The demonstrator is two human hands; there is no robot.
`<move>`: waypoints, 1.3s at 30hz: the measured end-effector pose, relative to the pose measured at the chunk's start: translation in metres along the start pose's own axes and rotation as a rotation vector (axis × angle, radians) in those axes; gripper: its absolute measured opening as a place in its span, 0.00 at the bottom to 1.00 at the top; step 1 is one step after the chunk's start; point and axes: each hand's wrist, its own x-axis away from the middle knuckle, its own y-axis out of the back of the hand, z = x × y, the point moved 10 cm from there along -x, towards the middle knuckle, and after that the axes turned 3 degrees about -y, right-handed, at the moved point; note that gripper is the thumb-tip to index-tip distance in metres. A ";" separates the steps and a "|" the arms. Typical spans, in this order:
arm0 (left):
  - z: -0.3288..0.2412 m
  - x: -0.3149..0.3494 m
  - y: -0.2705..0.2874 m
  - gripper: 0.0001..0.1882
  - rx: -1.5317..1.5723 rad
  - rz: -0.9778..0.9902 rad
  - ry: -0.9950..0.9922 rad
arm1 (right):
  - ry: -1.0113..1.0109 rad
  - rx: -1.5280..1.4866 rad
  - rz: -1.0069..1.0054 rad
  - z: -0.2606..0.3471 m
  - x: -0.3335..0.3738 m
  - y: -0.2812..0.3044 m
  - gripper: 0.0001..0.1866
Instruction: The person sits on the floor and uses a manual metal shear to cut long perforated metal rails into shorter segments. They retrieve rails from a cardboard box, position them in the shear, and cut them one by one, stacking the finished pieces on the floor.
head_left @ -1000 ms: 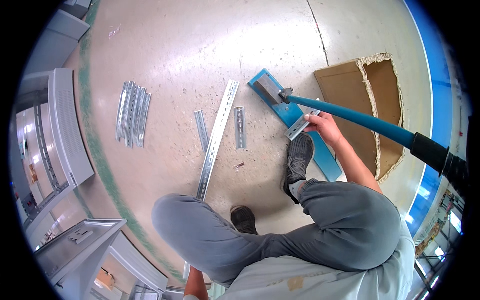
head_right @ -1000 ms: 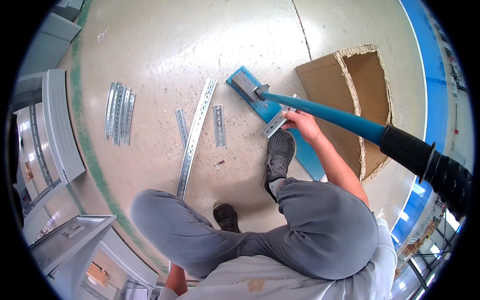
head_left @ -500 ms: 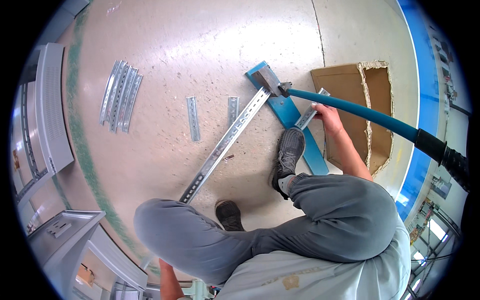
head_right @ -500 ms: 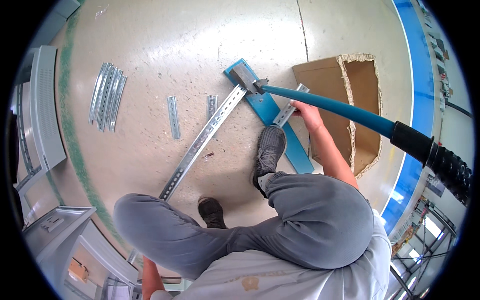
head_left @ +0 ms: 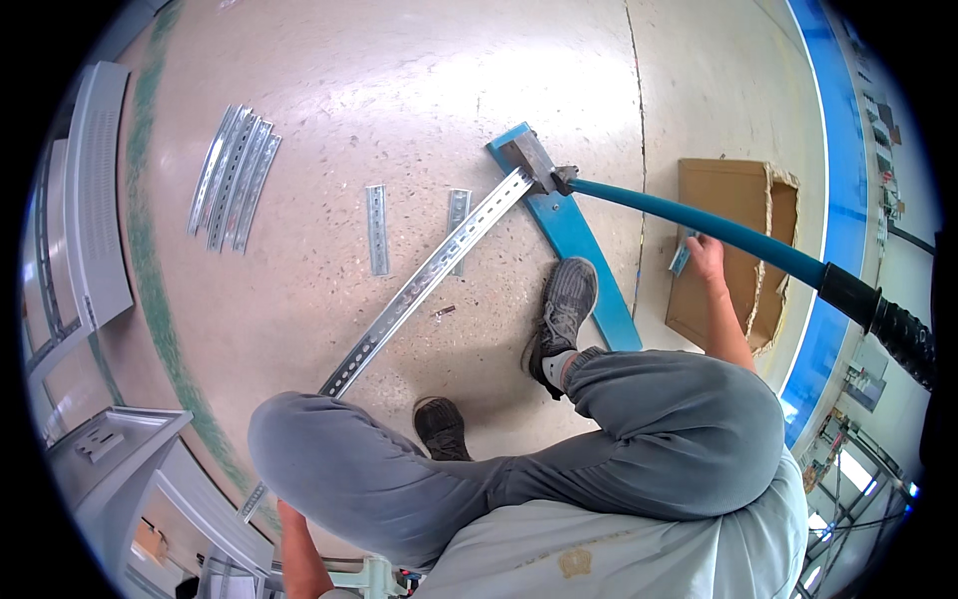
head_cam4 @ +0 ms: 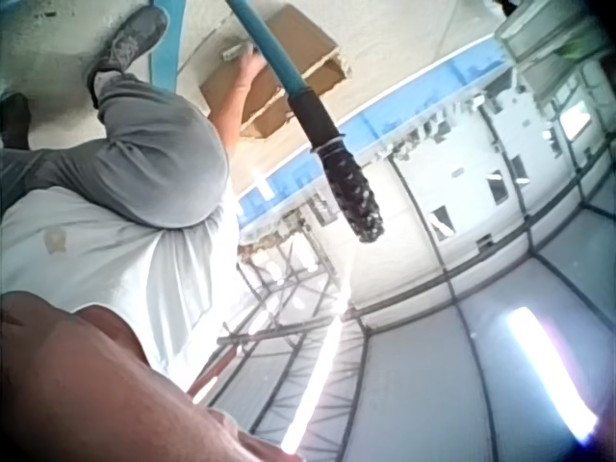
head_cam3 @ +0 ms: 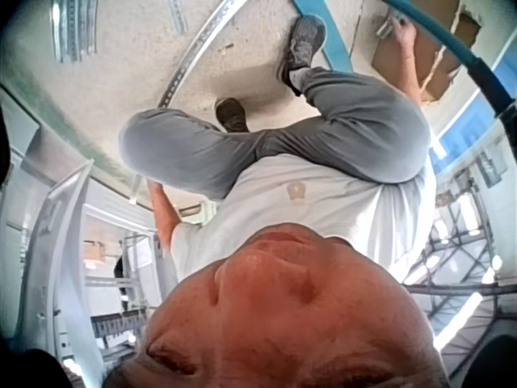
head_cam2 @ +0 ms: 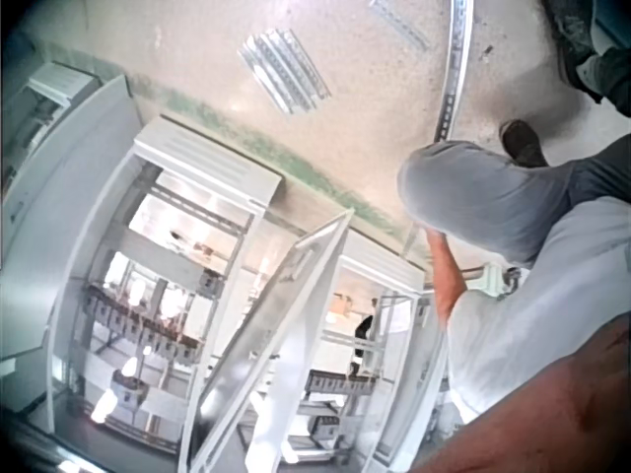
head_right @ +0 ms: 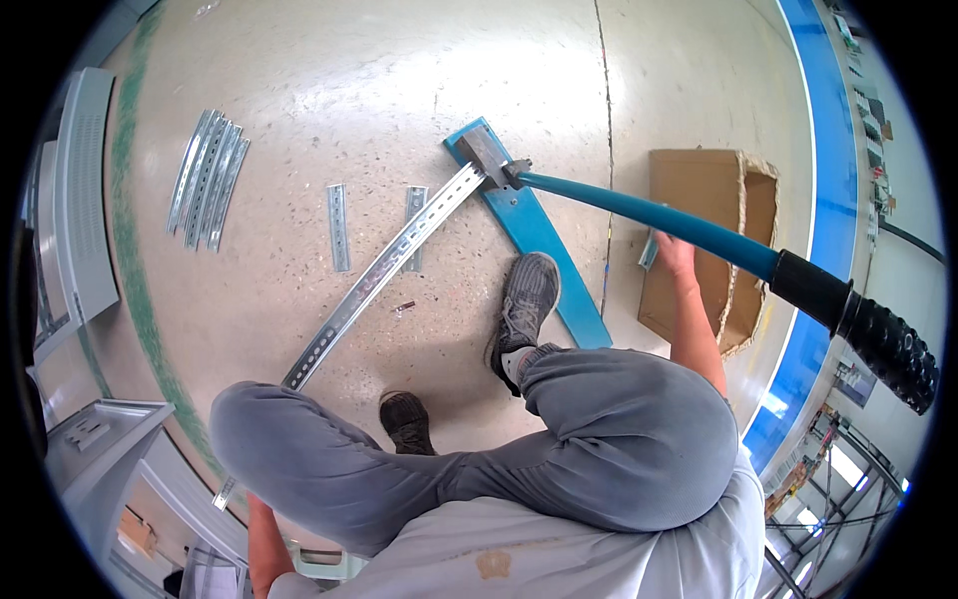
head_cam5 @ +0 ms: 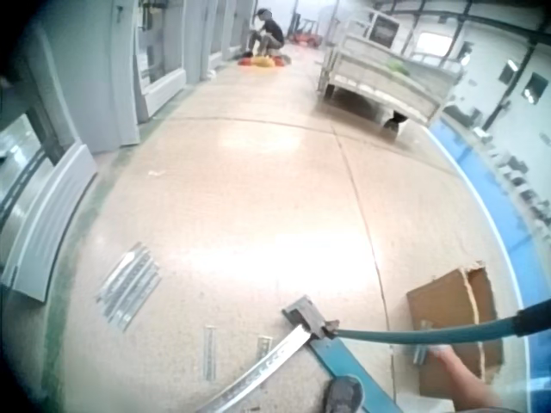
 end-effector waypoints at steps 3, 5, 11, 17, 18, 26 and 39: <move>-0.008 -0.003 0.003 0.18 -0.039 -0.009 -0.031 | -0.184 -0.122 -0.002 -0.030 0.001 0.004 0.16; -0.015 -0.010 0.000 0.18 -0.072 -0.004 -0.055 | -0.264 -0.115 0.083 -0.039 0.007 -0.012 0.16; -0.063 -0.035 -0.026 0.19 -0.262 0.040 -0.221 | -0.227 -0.321 0.237 0.027 0.020 -0.053 0.15; -0.143 -0.049 -0.088 0.19 -0.587 0.139 -0.542 | -0.254 -1.045 0.319 0.179 0.002 -0.014 0.17; -0.160 -0.049 -0.110 0.19 -0.728 0.159 -0.642 | -0.191 -1.042 0.347 0.211 -0.001 0.011 0.18; -0.181 -0.077 -0.160 0.25 -0.997 0.213 -0.742 | 0.027 -0.962 0.954 0.361 0.026 0.030 0.29; -0.134 -0.112 -0.185 0.19 -0.997 0.287 -0.587 | -0.163 -1.126 1.069 0.303 0.079 -0.004 0.32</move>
